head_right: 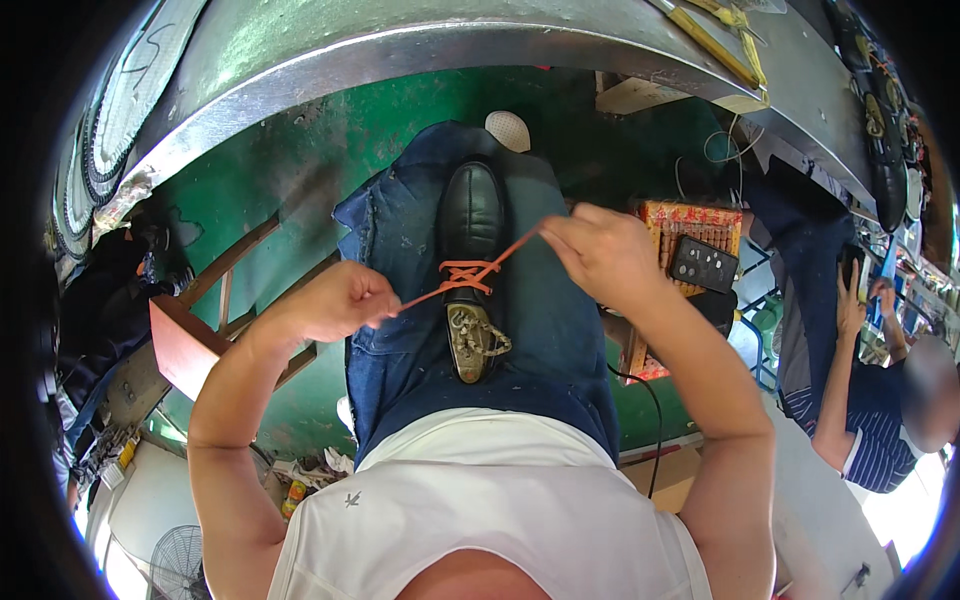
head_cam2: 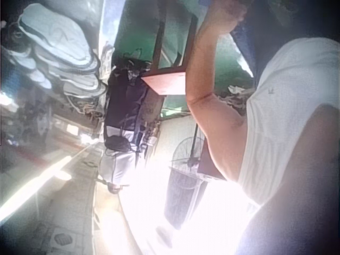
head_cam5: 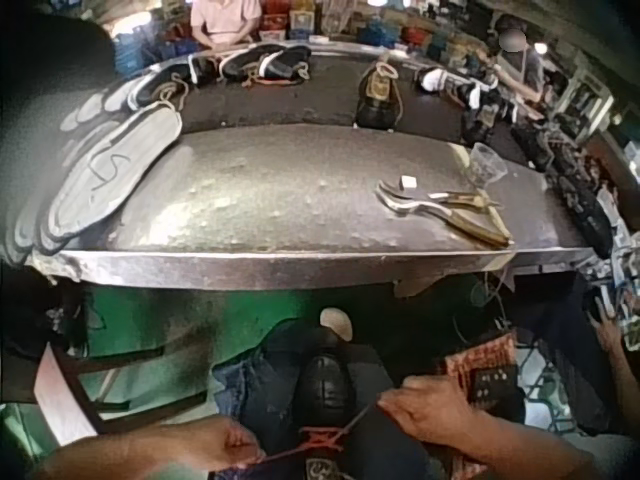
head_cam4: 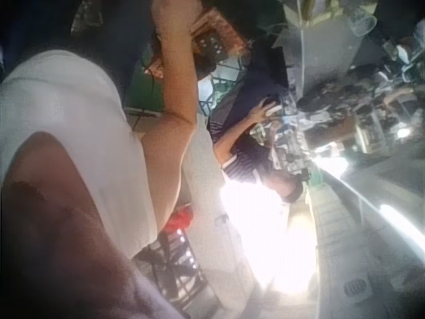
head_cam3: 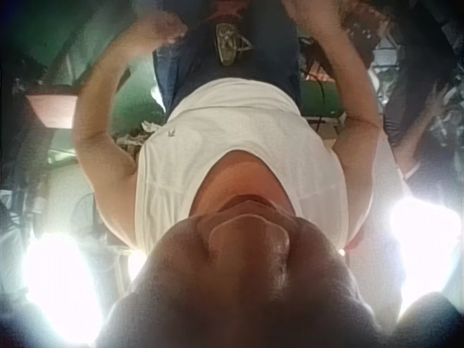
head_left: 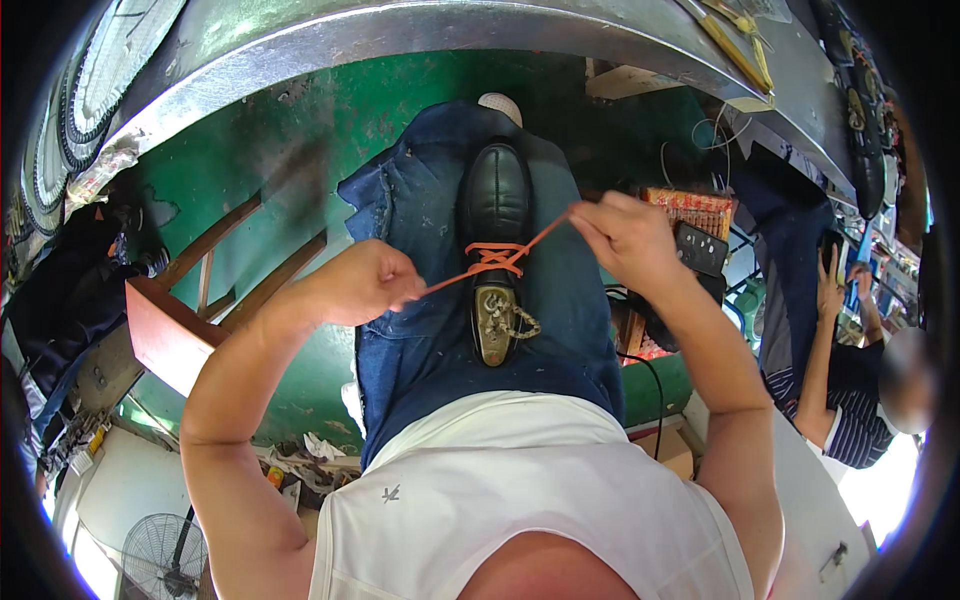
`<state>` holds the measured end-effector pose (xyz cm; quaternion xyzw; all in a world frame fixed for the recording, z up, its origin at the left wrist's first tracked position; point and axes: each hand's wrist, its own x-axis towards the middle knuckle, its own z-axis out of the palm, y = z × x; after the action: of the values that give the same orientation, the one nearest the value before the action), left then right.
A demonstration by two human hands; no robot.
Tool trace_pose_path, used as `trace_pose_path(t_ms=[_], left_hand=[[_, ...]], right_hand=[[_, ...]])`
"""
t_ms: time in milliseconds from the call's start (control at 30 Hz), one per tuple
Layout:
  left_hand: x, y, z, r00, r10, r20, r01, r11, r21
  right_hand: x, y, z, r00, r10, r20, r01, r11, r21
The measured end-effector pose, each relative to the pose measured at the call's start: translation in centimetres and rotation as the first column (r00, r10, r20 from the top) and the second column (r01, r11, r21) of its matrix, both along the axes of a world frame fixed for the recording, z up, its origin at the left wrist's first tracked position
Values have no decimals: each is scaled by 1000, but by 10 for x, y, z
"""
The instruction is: Manually pull and hammer the upper material over the last to secure it to the insole using lasting pliers.
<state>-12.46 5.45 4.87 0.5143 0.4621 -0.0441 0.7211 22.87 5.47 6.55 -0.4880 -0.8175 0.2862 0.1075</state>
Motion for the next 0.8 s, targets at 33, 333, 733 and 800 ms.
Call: trace_pose_path(t_ms=[33,333,733,800], left_hand=[[4,4,0,980,-172,104,179,982,-55],[44,-13,-25,588,614,526,-322,775,-544],[72,-14,25,975,19,223,-208,443,872],[68,-15,34,981,24,193,-190,324,927]], right_hand=[[-13,1,-7,987,-134,-88,145,980,139],[-60,-13,4,762,-455,-461,18,726,-687],[-72,-20,21,928,-222,-300,87,910,-405],[-74,-21,30,972,4,-234,9,998,57]])
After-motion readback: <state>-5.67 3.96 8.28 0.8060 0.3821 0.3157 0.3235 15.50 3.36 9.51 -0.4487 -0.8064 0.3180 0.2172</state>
